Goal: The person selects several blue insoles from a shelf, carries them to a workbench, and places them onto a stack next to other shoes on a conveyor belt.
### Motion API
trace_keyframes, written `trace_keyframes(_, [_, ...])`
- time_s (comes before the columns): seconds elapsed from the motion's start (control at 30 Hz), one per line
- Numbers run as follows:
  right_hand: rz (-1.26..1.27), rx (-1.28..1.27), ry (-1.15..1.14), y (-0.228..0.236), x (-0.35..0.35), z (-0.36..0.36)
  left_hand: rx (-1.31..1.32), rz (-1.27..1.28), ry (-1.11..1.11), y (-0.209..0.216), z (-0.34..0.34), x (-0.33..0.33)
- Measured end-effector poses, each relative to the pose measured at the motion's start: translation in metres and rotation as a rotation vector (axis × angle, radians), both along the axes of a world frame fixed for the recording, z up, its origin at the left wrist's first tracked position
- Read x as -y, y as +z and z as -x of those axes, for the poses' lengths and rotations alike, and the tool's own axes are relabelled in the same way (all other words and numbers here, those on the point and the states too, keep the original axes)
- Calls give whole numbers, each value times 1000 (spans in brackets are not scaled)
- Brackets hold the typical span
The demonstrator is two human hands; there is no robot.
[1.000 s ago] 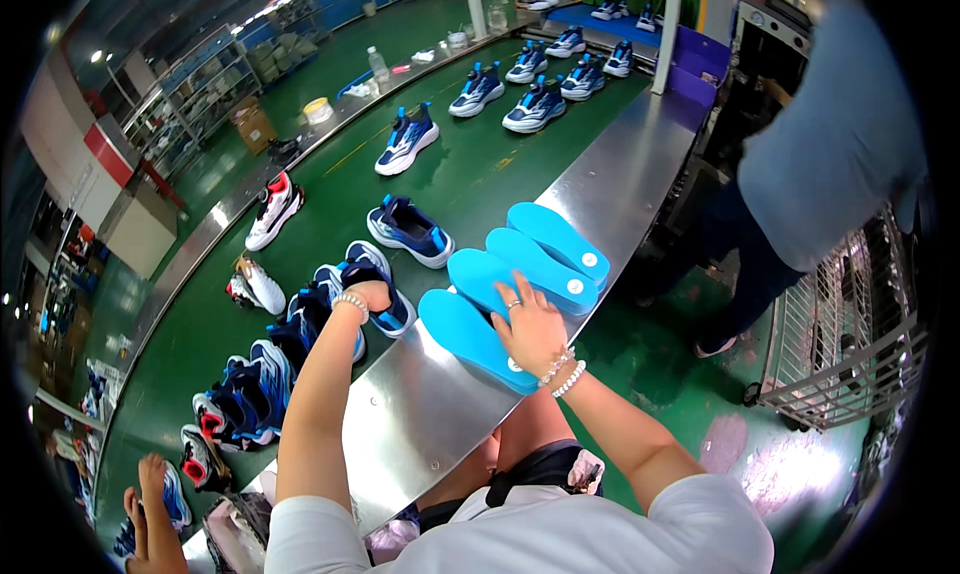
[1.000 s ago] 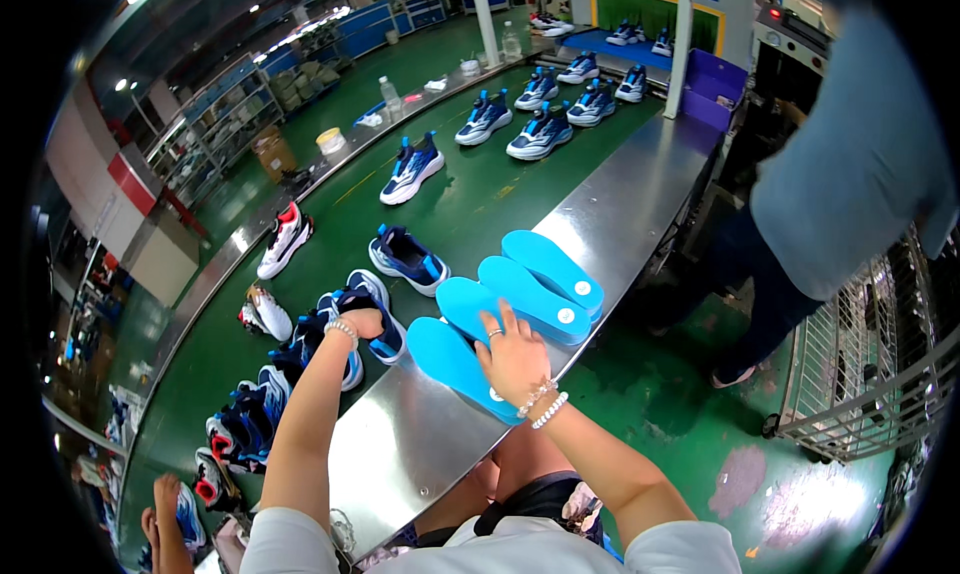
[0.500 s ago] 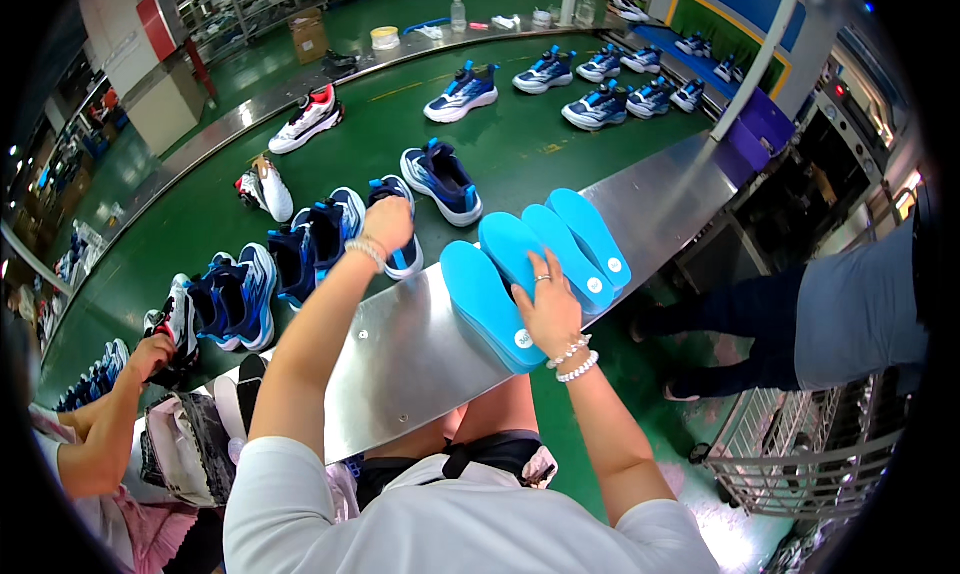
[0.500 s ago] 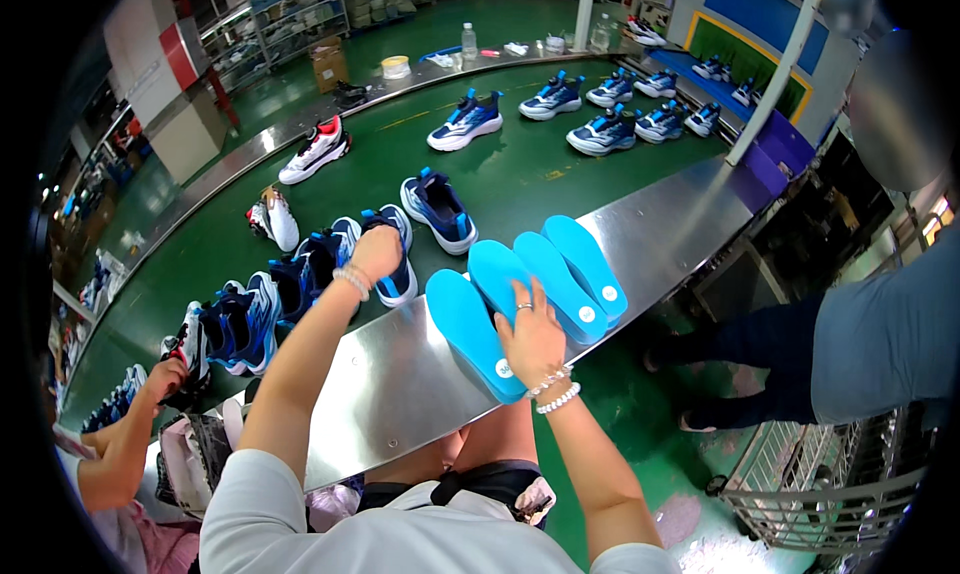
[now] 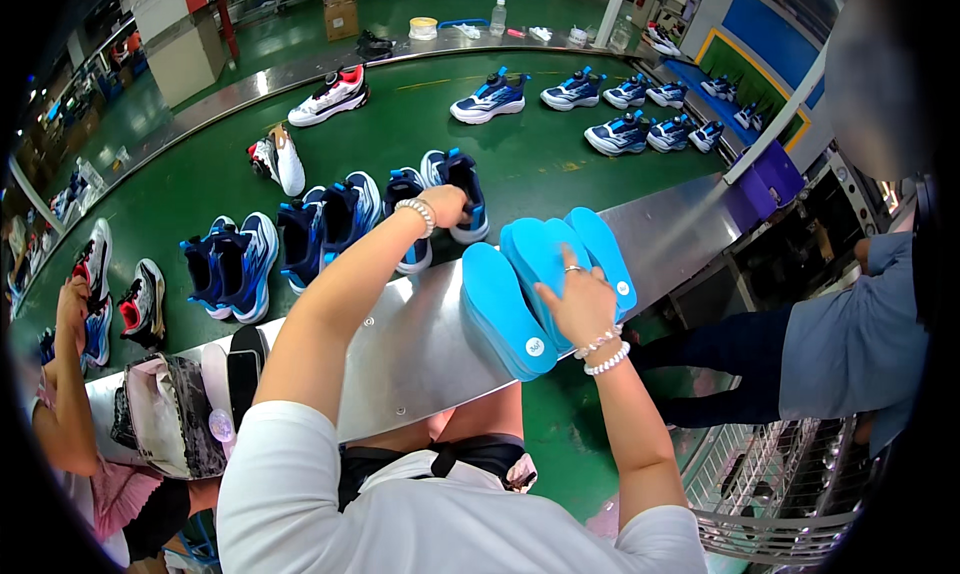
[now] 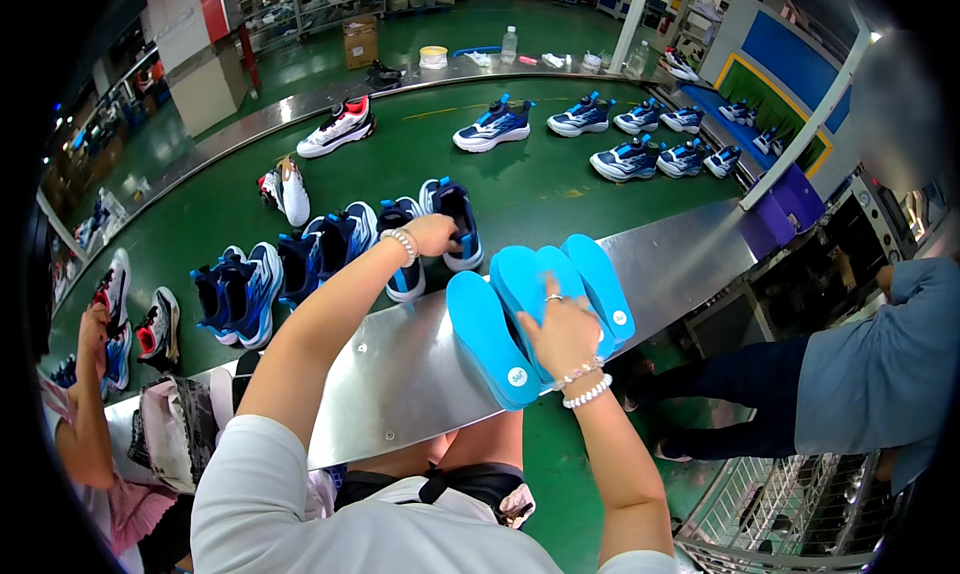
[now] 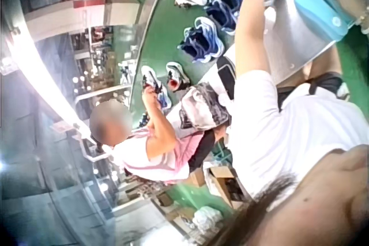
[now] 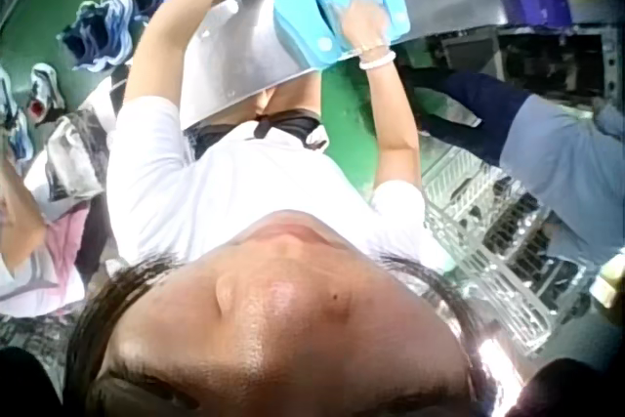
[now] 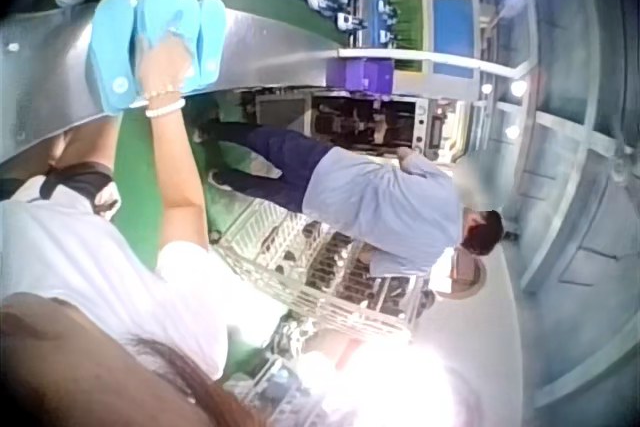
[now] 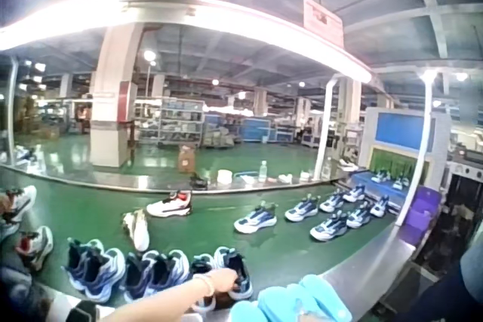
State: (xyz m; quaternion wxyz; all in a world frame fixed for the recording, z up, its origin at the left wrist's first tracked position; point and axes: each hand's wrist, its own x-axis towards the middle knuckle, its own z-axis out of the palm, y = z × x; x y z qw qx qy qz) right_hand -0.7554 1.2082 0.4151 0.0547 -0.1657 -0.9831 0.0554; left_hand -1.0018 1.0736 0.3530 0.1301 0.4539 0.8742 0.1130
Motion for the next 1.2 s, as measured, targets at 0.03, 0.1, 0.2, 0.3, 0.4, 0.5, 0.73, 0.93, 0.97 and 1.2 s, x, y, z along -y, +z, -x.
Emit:
trace_keyframes(0.03, [-31, -95, 4, -2, -7, -3, -10, 170, -35, 13, -8, 3])
trace_keyframes(0.1, [-22, -186, 16, 3, -7, 0, 46, 108, -140, 18, -12, 20])
trace_keyframes(0.2, [193, -176, 47, 35, -3, 25, -205, -241, 41, 31, -21, 28])
trace_keyframes(0.3, [371, -21, 208, 36, -2, 78, -571, -474, 310, 10, -14, 27])
trace_keyframes(0.4, [765, 127, 240, 20, -16, 134, -588, -294, 370, -4, -4, 19])
trace_keyframes(0.5, [1045, 351, 185, 21, -16, 164, -352, -242, 436, -5, 11, 17])
trace_keyframes(0.73, [717, 405, 20, -15, 16, 216, -320, -346, 360, -19, 31, 20])
trace_keyframes(0.93, [240, 108, -66, -40, 88, 211, -249, -332, 319, -19, 39, 35])
trace_keyframes(0.97, [209, 138, 2, -45, 90, 214, -265, -347, 311, -21, 39, 37])
trace_keyframes(1.2, [320, 109, -71, -113, 68, 256, -320, -403, 257, -24, 33, 34])
